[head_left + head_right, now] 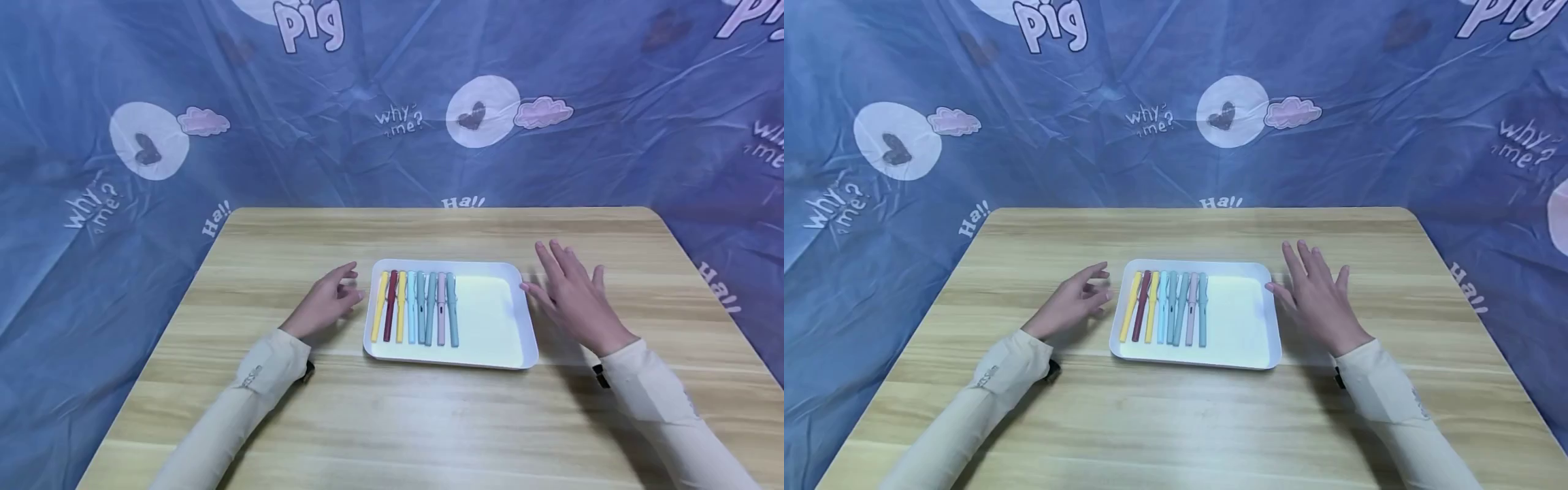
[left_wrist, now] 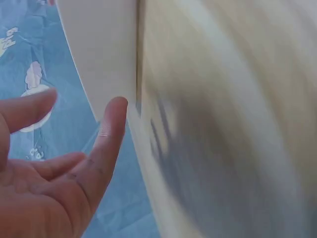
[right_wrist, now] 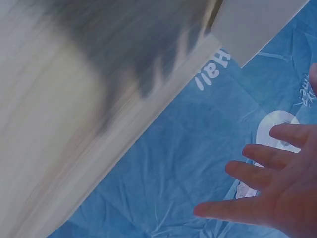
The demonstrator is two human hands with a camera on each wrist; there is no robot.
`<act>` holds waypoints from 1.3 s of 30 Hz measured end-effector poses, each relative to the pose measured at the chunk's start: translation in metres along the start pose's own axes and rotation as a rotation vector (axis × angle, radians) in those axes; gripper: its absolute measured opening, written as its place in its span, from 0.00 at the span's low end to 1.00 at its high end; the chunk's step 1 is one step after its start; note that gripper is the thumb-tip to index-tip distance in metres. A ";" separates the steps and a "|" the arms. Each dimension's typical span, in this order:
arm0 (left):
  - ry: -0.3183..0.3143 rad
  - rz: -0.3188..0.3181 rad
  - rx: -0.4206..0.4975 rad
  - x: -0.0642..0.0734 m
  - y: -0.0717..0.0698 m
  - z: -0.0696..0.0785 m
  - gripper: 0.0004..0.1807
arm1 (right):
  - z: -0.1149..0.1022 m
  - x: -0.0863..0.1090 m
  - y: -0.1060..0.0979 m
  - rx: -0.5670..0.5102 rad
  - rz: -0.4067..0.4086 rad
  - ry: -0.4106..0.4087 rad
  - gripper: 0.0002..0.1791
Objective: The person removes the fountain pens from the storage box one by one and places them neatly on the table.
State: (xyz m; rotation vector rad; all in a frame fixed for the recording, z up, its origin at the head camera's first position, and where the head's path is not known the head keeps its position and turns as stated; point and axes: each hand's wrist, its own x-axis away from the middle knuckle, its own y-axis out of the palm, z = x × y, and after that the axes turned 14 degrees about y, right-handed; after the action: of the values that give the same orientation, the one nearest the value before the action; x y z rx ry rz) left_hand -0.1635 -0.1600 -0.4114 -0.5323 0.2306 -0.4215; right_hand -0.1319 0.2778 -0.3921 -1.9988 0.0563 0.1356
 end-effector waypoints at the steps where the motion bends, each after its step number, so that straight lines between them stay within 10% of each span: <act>1: -0.028 -0.005 0.041 0.000 0.002 0.000 0.39 | -0.001 0.000 0.001 -0.003 0.006 -0.002 0.42; 11: -0.128 -0.043 0.286 0.002 0.014 -0.003 0.38 | -0.010 -0.008 0.003 -0.047 0.109 -0.094 0.41; 39: -0.213 -0.026 0.411 -0.001 0.021 -0.004 0.38 | -0.094 -0.049 0.009 -0.221 -0.342 0.069 0.28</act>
State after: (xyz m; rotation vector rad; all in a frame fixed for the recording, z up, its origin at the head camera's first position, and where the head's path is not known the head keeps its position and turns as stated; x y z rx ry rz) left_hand -0.1588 -0.1451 -0.4258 -0.1735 -0.0691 -0.4203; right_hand -0.1752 0.1881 -0.3551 -2.2003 -0.2655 -0.1533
